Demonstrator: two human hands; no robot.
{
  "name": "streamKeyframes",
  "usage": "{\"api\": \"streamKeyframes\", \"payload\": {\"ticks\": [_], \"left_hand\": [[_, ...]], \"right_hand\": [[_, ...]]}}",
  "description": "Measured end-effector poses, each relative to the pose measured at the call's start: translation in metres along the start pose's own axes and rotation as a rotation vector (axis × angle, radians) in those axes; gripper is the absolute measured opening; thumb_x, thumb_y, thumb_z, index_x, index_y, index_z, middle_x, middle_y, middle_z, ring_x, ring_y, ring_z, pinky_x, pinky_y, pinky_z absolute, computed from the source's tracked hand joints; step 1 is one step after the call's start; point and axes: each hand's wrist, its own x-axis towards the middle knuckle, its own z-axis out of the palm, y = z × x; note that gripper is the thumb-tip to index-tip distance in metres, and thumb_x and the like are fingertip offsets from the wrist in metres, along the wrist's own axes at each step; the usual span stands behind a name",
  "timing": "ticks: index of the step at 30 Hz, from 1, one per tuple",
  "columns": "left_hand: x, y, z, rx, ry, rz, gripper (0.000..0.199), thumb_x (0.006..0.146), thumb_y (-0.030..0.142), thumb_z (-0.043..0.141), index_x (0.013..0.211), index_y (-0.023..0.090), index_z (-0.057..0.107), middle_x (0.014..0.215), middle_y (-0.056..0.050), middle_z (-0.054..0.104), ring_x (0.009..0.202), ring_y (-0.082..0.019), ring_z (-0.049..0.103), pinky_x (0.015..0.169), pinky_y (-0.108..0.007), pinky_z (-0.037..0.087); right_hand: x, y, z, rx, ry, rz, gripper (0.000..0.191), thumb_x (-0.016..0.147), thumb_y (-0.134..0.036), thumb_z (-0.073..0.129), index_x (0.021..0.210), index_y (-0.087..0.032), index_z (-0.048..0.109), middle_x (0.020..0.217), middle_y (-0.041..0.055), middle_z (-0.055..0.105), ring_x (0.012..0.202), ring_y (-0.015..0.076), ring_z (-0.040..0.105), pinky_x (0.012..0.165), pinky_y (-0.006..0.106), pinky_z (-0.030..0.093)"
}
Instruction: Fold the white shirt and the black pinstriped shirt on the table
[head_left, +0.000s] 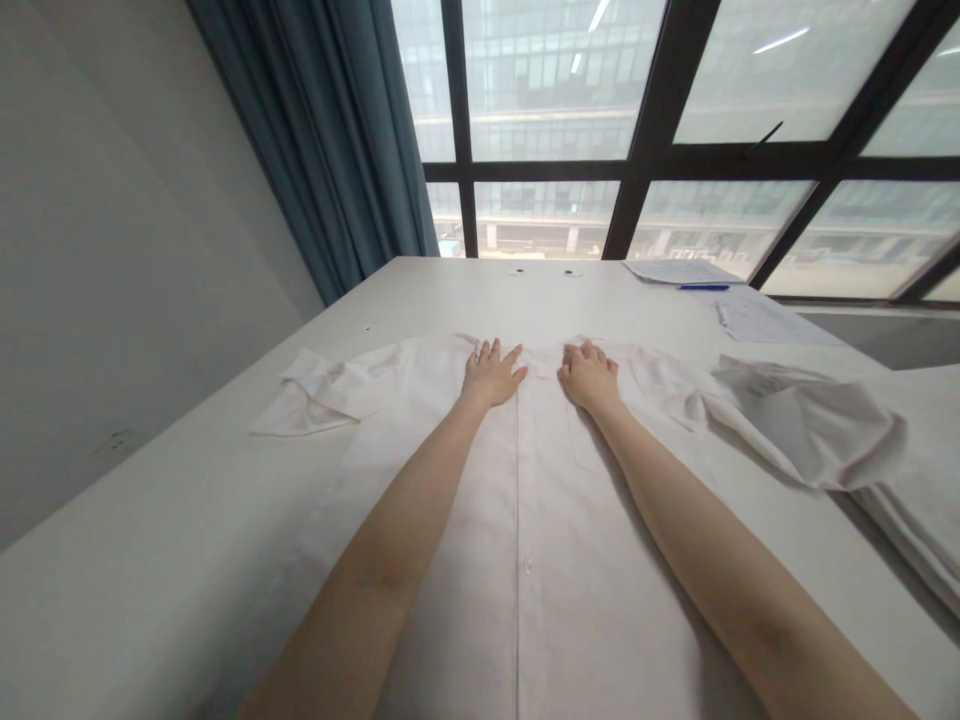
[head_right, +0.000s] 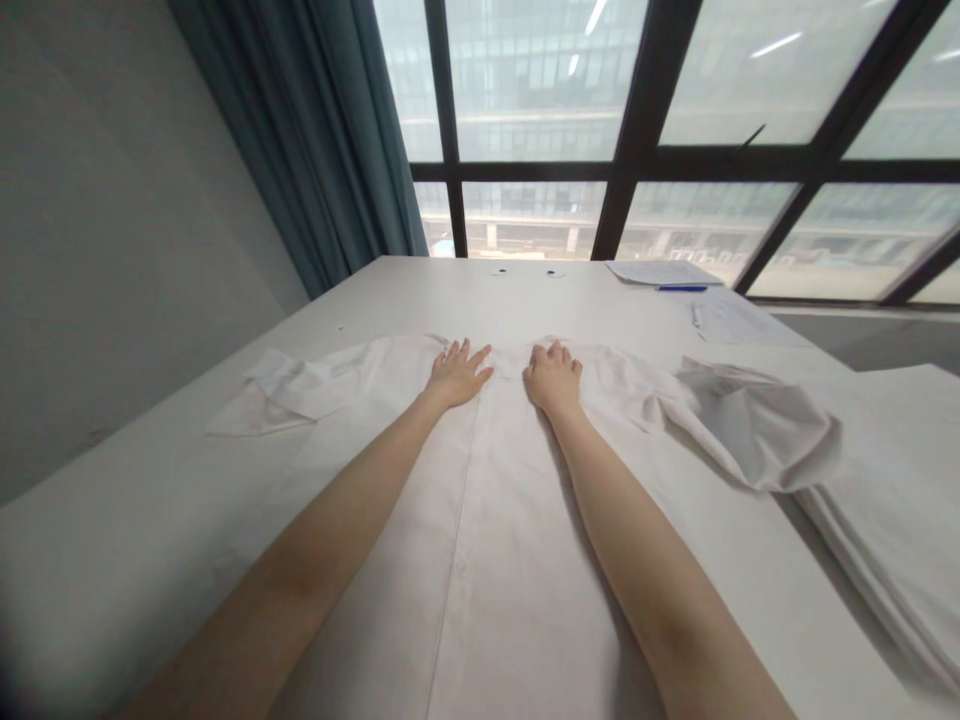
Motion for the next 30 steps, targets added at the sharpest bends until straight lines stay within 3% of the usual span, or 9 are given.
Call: {"api": "streamKeyframes", "payload": {"ticks": [4, 8, 13, 16, 19, 22, 24, 27, 30], "left_hand": [[-0.006, 0.002, -0.004, -0.025, 0.105, -0.08, 0.055, 0.098, 0.049, 0.035, 0.148, 0.026, 0.039, 0.159, -0.011, 0.026, 0.147, -0.033, 0.019, 0.114, -0.048, 0.022], [-0.006, -0.001, -0.007, -0.158, 0.273, -0.27, 0.043, 0.098, 0.038, 0.039, 0.136, 0.023, 0.054, 0.149, -0.013, 0.042, 0.137, -0.028, 0.039, 0.11, -0.043, 0.03], [-0.001, -0.01, -0.008, -0.242, 0.296, -0.337, 0.038, 0.098, 0.03, 0.038, 0.128, 0.022, 0.06, 0.123, -0.01, 0.064, 0.12, -0.024, 0.055, 0.105, -0.04, 0.037], [0.002, -0.014, -0.007, -0.273, 0.311, -0.344, 0.035, 0.097, 0.029, 0.043, 0.127, 0.023, 0.061, 0.125, -0.01, 0.063, 0.118, -0.023, 0.057, 0.104, -0.037, 0.039], [0.004, -0.018, -0.006, -0.297, 0.324, -0.334, 0.036, 0.096, 0.023, 0.045, 0.128, 0.023, 0.06, 0.126, -0.009, 0.061, 0.115, -0.019, 0.059, 0.102, -0.031, 0.041], [0.002, -0.019, -0.006, -0.298, 0.328, -0.327, 0.038, 0.094, 0.016, 0.045, 0.128, 0.021, 0.06, 0.126, -0.009, 0.06, 0.113, -0.017, 0.059, 0.099, -0.027, 0.043], [0.0, -0.016, -0.007, -0.281, 0.33, -0.335, 0.038, 0.092, 0.013, 0.045, 0.125, 0.021, 0.062, 0.128, -0.011, 0.058, 0.115, -0.02, 0.058, 0.1, -0.031, 0.043], [-0.006, -0.008, -0.008, -0.223, 0.355, -0.317, 0.038, 0.092, 0.011, 0.043, 0.121, 0.022, 0.064, 0.14, -0.012, 0.048, 0.129, -0.026, 0.047, 0.11, -0.042, 0.034], [-0.008, 0.001, -0.008, -0.081, 0.308, -0.088, 0.041, 0.095, 0.017, 0.039, 0.131, 0.02, 0.056, 0.155, -0.009, 0.033, 0.142, -0.024, 0.03, 0.118, -0.043, 0.018]], "right_hand": [[0.003, 0.002, 0.002, 0.056, 0.025, 0.011, 0.044, 0.088, -0.024, 0.043, 0.13, -0.017, 0.053, 0.127, 0.0187, 0.06, 0.118, 0.033, 0.052, 0.1, 0.051, 0.035], [0.008, 0.007, 0.004, 0.145, 0.062, -0.002, 0.042, 0.089, -0.025, 0.043, 0.129, -0.02, 0.054, 0.124, 0.016, 0.062, 0.115, 0.031, 0.056, 0.097, 0.051, 0.038], [0.013, 0.013, 0.006, 0.261, 0.137, -0.029, 0.043, 0.084, -0.017, 0.045, 0.126, -0.017, 0.055, 0.124, 0.0152, 0.06, 0.1, 0.0235, 0.063, 0.092, 0.041, 0.046], [0.016, 0.015, 0.006, 0.309, 0.173, -0.064, 0.045, 0.081, -0.01, 0.042, 0.123, -0.015, 0.057, 0.126, 0.0148, 0.057, 0.09, 0.0178, 0.065, 0.088, 0.033, 0.049], [0.019, 0.015, 0.007, 0.319, 0.201, -0.088, 0.045, 0.08, -0.007, 0.04, 0.118, -0.015, 0.062, 0.128, 0.0148, 0.055, 0.094, 0.0179, 0.064, 0.085, 0.032, 0.05], [0.018, 0.015, 0.008, 0.287, 0.199, -0.093, 0.042, 0.08, -0.006, 0.039, 0.11, -0.016, 0.068, 0.125, 0.0145, 0.057, 0.093, 0.0196, 0.063, 0.087, 0.037, 0.049], [0.016, 0.014, 0.007, 0.243, 0.186, -0.088, 0.04, 0.081, -0.007, 0.039, 0.104, -0.016, 0.071, 0.121, 0.0153, 0.06, 0.095, 0.0233, 0.062, 0.089, 0.045, 0.047], [0.01, 0.008, 0.003, 0.163, 0.169, -0.114, 0.038, 0.085, -0.011, 0.038, 0.103, -0.015, 0.072, 0.124, 0.0177, 0.06, 0.113, 0.0321, 0.054, 0.098, 0.058, 0.035], [0.005, -0.002, -0.002, 0.106, 0.115, -0.226, 0.043, 0.09, -0.014, 0.037, 0.123, -0.017, 0.064, 0.144, 0.0139, 0.05, 0.133, 0.031, 0.038, 0.109, 0.056, 0.021]]}}
